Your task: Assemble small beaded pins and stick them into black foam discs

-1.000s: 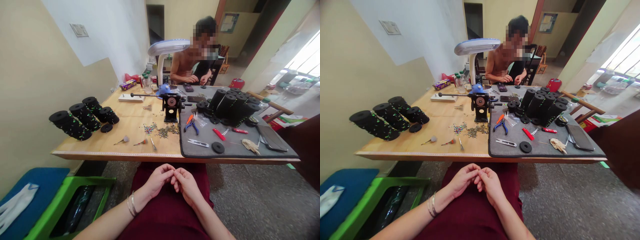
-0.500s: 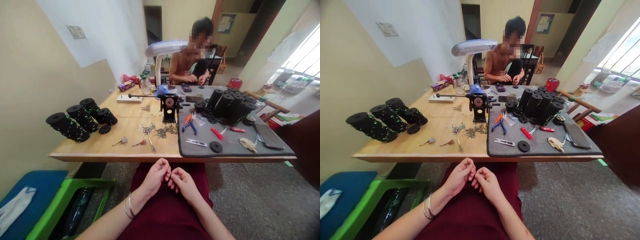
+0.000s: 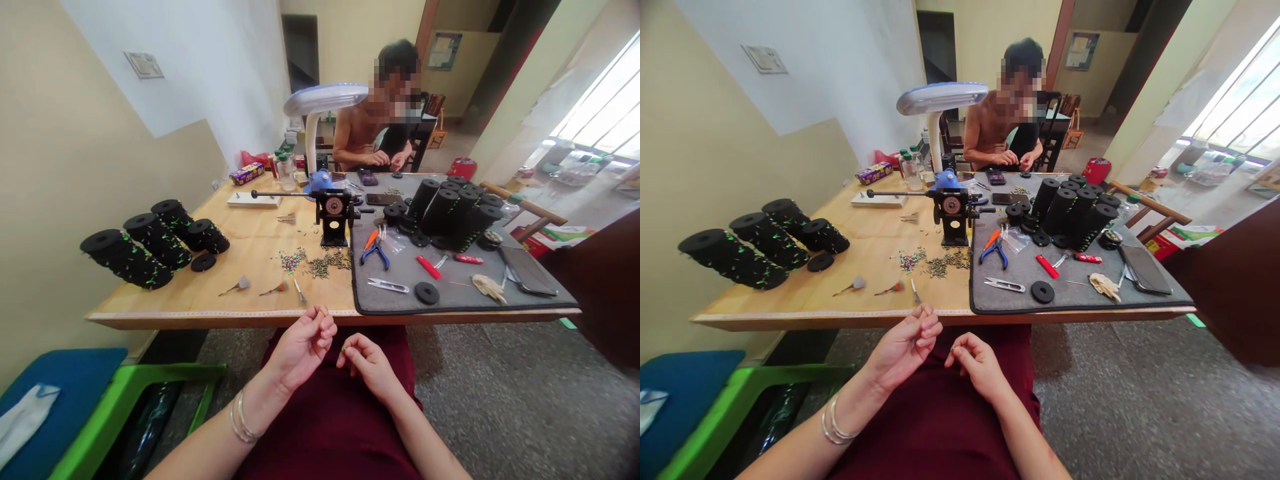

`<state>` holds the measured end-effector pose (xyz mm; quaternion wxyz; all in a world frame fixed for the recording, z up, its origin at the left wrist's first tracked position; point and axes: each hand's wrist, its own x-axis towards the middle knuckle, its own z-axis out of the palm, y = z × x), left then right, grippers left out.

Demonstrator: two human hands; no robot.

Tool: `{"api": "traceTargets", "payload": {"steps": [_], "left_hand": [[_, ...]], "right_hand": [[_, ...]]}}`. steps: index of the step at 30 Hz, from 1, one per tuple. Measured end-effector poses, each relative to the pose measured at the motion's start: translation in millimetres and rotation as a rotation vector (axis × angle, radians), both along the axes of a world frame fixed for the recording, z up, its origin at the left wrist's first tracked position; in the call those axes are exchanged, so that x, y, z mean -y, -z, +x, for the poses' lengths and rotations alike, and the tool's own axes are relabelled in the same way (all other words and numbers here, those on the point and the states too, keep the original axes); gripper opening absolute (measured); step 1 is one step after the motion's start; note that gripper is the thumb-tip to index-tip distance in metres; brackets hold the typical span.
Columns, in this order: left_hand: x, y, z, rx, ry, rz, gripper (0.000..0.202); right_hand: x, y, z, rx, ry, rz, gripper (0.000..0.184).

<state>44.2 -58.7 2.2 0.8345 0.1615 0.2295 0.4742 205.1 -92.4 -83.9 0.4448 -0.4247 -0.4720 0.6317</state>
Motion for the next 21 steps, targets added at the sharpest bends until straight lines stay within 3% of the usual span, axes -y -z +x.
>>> {"api": "traceTargets", "payload": {"steps": [6, 11, 16, 21], "left_hand": [[-1, 2.4, 8, -0.316, 0.054, 0.186, 0.014], [3, 8.1, 13, -0.676, 0.14, 0.425, 0.017], [10, 16.1, 8, -1.055, 0.021, 0.696, 0.014], [12, 23.7, -1, -1.23, -0.08, 0.817, 0.013]], "right_hand": [[-1, 6.3, 4, 0.02, -0.018, -0.01, 0.026], [-4, -9.1, 4, 0.012, 0.056, 0.057, 0.03], [-3, -25.5, -8, -0.071, -0.009, 0.03, 0.03], [-2, -26.0, -15, 0.17, 0.054, 0.072, 0.019]]}}
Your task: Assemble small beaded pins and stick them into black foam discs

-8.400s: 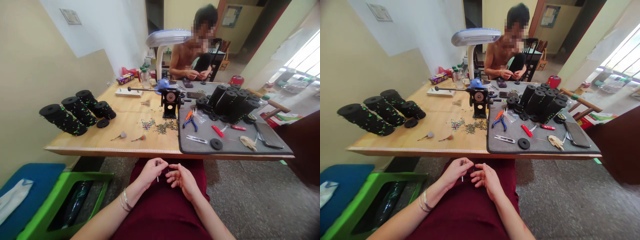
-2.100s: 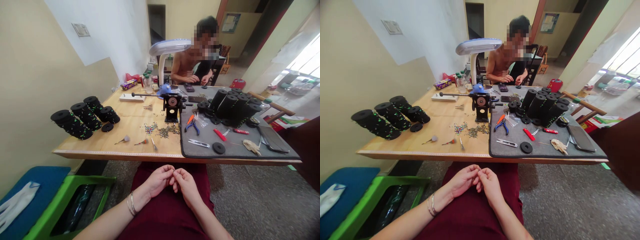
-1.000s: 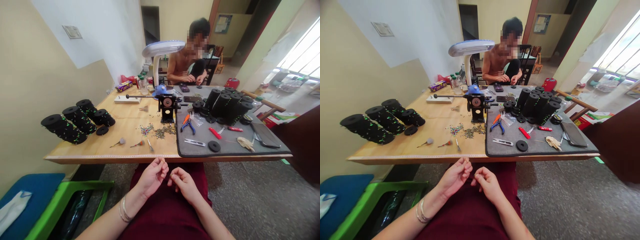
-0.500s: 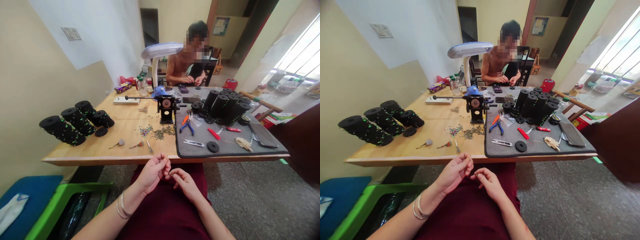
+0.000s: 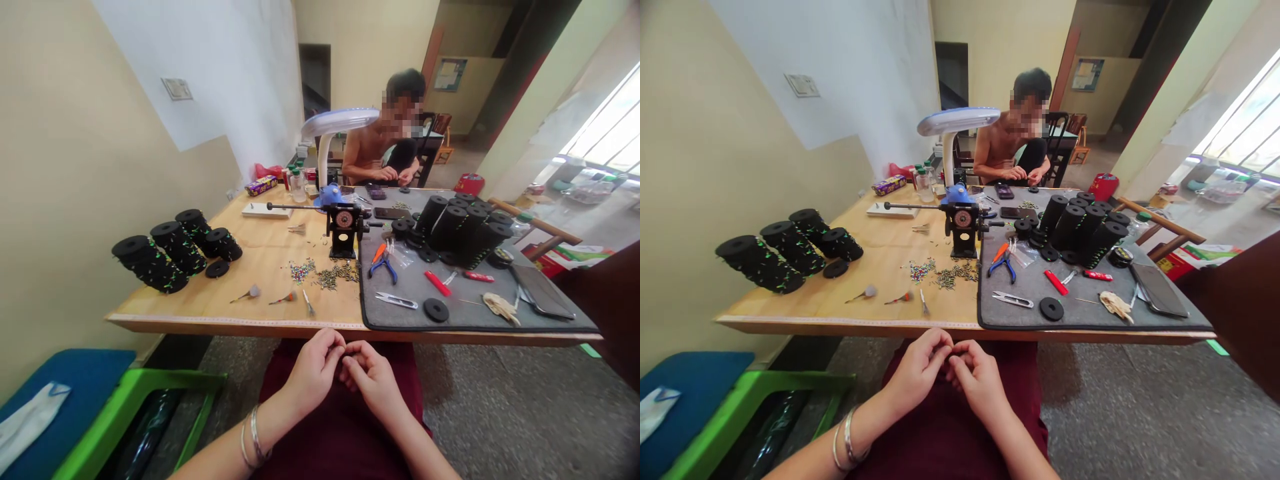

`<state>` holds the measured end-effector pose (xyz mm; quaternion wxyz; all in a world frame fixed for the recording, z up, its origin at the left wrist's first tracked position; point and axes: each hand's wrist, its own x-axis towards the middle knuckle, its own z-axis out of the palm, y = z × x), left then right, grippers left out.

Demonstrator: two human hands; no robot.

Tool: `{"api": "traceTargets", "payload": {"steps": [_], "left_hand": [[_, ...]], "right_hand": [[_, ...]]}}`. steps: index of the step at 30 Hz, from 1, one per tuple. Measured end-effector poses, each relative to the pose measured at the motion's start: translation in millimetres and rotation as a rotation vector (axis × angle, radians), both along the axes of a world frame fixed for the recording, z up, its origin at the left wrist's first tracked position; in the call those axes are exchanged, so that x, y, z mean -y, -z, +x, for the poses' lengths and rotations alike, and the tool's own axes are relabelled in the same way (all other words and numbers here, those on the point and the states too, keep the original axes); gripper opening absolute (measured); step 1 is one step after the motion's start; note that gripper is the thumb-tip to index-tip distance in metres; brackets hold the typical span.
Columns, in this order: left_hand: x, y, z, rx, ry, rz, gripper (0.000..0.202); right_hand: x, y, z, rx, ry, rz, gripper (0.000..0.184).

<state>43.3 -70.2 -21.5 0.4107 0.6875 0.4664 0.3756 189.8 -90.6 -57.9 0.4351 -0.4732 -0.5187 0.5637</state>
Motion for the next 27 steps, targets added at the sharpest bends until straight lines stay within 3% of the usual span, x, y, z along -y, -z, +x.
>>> {"api": "traceTargets", "payload": {"steps": [5, 9, 13, 18, 22, 25, 27], "left_hand": [[1, 3.6, -5, -0.084, 0.05, 0.009, 0.012], [-10, -3.1, -20, -0.194, 0.067, 0.096, 0.013], [-43, -10.7, -50, -0.433, -0.063, 0.402, 0.019], [-86, -4.8, -72, -0.806, 0.058, 0.632, 0.029], [-99, -4.8, -65, -0.861, 0.196, 0.617, 0.018], [-96, -14.0, -54, -0.746, 0.167, 0.526, 0.017], [-88, -19.5, -46, -0.572, 0.123, 0.382, 0.013]], "right_hand": [[2, -3.4, -2, 0.198, -0.016, 0.082, 0.016], [3, 3.9, -3, 0.072, 0.018, -0.025, 0.02], [1, 15.6, -2, -0.099, 0.103, -0.126, 0.026], [1, 21.6, -2, -0.288, 0.187, -0.203, 0.029], [2, 24.1, -1, -0.366, 0.213, -0.244, 0.031], [2, 24.6, 0, -0.376, 0.236, -0.251, 0.034], [2, 22.9, 1, -0.378, 0.257, -0.248, 0.035]]}}
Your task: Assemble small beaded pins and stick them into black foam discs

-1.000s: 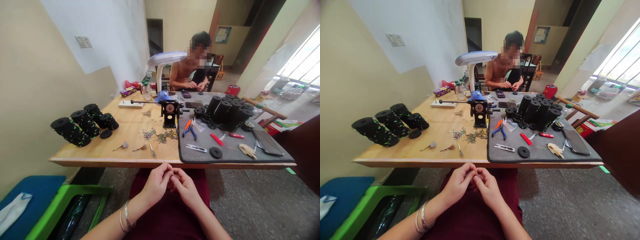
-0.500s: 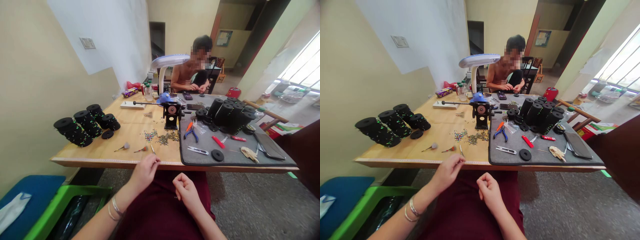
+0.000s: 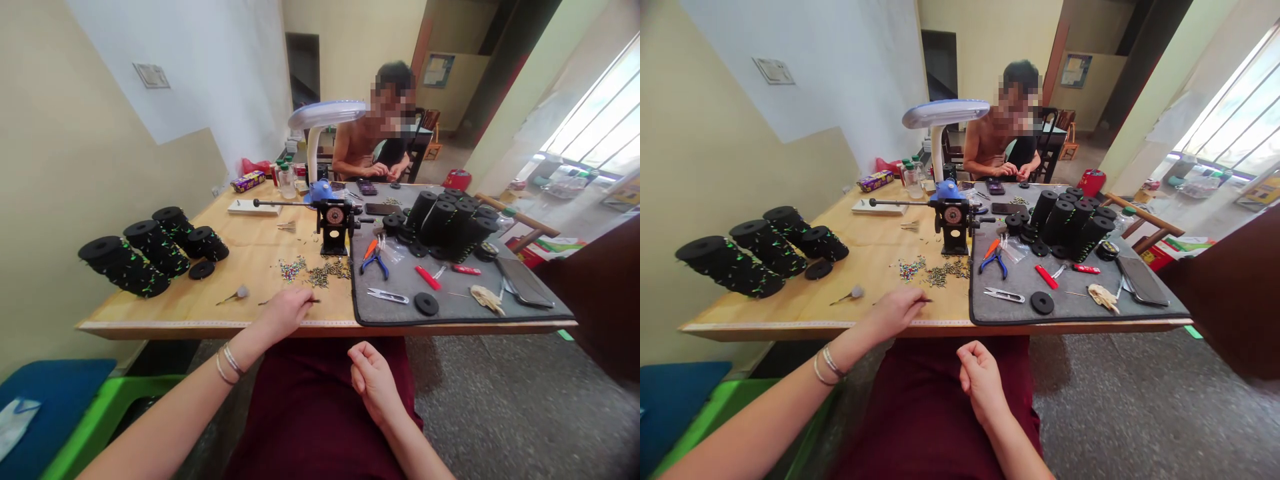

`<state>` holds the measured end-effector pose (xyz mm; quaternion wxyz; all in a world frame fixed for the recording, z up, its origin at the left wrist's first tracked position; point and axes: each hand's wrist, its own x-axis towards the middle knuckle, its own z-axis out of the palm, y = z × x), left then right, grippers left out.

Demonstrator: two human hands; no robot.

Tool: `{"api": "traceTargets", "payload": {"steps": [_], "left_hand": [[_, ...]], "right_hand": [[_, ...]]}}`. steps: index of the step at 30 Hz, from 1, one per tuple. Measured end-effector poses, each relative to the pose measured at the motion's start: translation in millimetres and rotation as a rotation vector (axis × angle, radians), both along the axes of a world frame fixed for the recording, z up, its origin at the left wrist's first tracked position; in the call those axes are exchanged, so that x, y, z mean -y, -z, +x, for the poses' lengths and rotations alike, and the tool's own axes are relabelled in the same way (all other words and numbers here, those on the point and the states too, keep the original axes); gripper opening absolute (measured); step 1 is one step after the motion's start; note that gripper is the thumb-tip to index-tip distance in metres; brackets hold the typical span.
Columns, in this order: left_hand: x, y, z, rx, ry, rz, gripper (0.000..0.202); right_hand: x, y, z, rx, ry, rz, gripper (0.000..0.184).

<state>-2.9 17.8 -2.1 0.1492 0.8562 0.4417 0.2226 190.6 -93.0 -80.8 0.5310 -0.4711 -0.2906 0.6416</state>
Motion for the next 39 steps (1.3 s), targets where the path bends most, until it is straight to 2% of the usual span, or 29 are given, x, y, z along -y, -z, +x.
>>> {"api": "traceTargets", "payload": {"steps": [3, 6, 8, 11, 14, 19, 27, 34, 39], "left_hand": [[20, 2.4, 14, 0.354, -0.042, -0.417, 0.01], [45, 19.7, 26, 0.647, -0.044, -0.898, 0.023], [61, 34.8, 32, 0.766, -0.069, -1.06, 0.027], [78, 52.7, 36, 0.906, -0.1, -1.189, 0.029], [86, 61.5, 38, 0.92, -0.127, -1.22, 0.031], [89, 67.0, 40, 0.868, -0.157, -1.17, 0.032], [90, 67.0, 45, 0.832, -0.18, -1.081, 0.031], [91, 74.4, 48, 0.765, -0.171, -0.952, 0.024], [92, 71.7, 50, 0.741, -0.16, -0.898, 0.02]], "right_hand": [[1, -4.7, 0, 0.013, 0.01, 0.011, 0.035], [3, -8.5, -1, 0.05, -0.007, 0.019, 0.035], [4, -9.4, -1, 0.08, -0.019, 0.013, 0.035], [5, -9.3, -1, 0.121, -0.032, -0.002, 0.035], [5, -9.3, -2, 0.164, -0.048, -0.024, 0.034], [4, -9.3, -5, 0.24, -0.083, -0.02, 0.033], [3, -6.1, -7, 0.353, -0.1, 0.033, 0.031], [4, -0.4, -7, 0.426, -0.112, 0.103, 0.03], [5, 0.0, -5, 0.503, -0.092, 0.127, 0.028]]}}
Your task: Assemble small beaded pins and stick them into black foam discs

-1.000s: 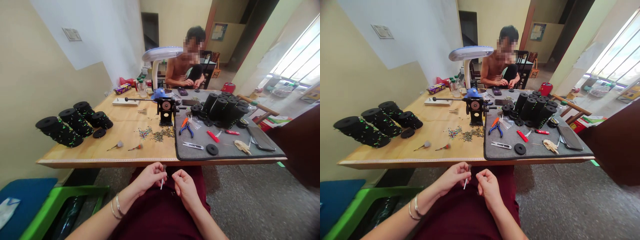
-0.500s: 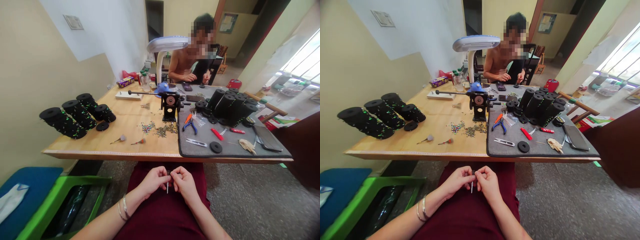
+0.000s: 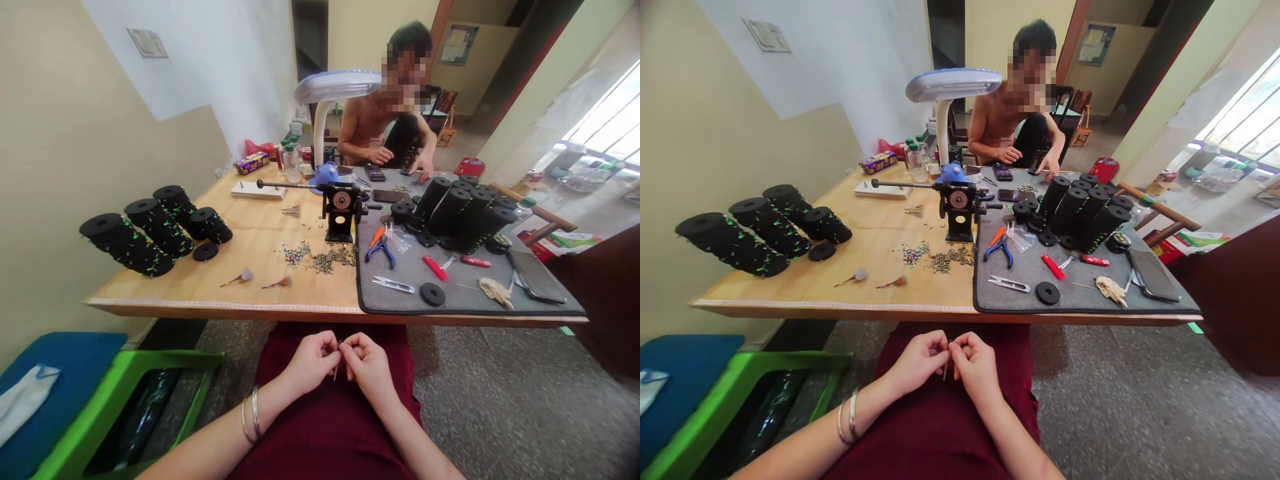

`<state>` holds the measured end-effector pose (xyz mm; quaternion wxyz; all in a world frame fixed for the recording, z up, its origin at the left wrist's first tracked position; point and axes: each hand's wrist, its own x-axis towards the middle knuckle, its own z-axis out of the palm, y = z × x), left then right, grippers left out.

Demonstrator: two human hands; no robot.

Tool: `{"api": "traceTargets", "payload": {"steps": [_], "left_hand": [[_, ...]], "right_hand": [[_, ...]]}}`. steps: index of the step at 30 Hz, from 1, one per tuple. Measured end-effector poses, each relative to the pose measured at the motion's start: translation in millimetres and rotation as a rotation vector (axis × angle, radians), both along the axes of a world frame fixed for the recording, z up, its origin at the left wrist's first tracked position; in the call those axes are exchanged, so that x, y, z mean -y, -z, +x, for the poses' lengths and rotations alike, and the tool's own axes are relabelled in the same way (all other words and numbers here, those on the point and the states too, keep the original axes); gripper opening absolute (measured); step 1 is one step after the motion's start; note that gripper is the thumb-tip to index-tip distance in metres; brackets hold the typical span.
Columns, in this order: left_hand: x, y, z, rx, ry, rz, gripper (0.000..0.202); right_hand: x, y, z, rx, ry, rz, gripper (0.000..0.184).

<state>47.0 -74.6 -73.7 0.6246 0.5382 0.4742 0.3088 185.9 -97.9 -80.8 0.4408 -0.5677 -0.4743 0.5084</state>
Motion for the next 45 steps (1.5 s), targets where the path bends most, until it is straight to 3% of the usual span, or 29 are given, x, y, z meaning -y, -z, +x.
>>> {"api": "traceTargets", "payload": {"steps": [8, 16, 19, 27, 35, 45], "left_hand": [[-1, -2.0, 5, 0.019, -0.01, 0.019, 0.022], [-4, -14.0, 3, 0.309, -0.014, -0.331, 0.029], [-5, -15.5, 3, 0.34, -0.032, -0.369, 0.03], [-8, -7.3, 3, 0.285, -0.085, -0.288, 0.029], [-10, -0.8, 1, 0.288, -0.084, -0.263, 0.027], [-9, 2.1, 0, 0.164, -0.059, -0.076, 0.021]], "right_hand": [[-1, -2.6, 1, 0.017, 0.01, 0.024, 0.027], [-5, -0.3, 1, -0.204, 0.059, -0.092, 0.03], [-6, 1.5, 2, -0.263, 0.063, -0.14, 0.032], [-2, 7.8, 5, -0.379, 0.032, -0.21, 0.032], [0, 3.4, 4, -0.411, -0.079, -0.26, 0.033], [1, 4.0, 3, -0.478, -0.12, -0.311, 0.034]]}}
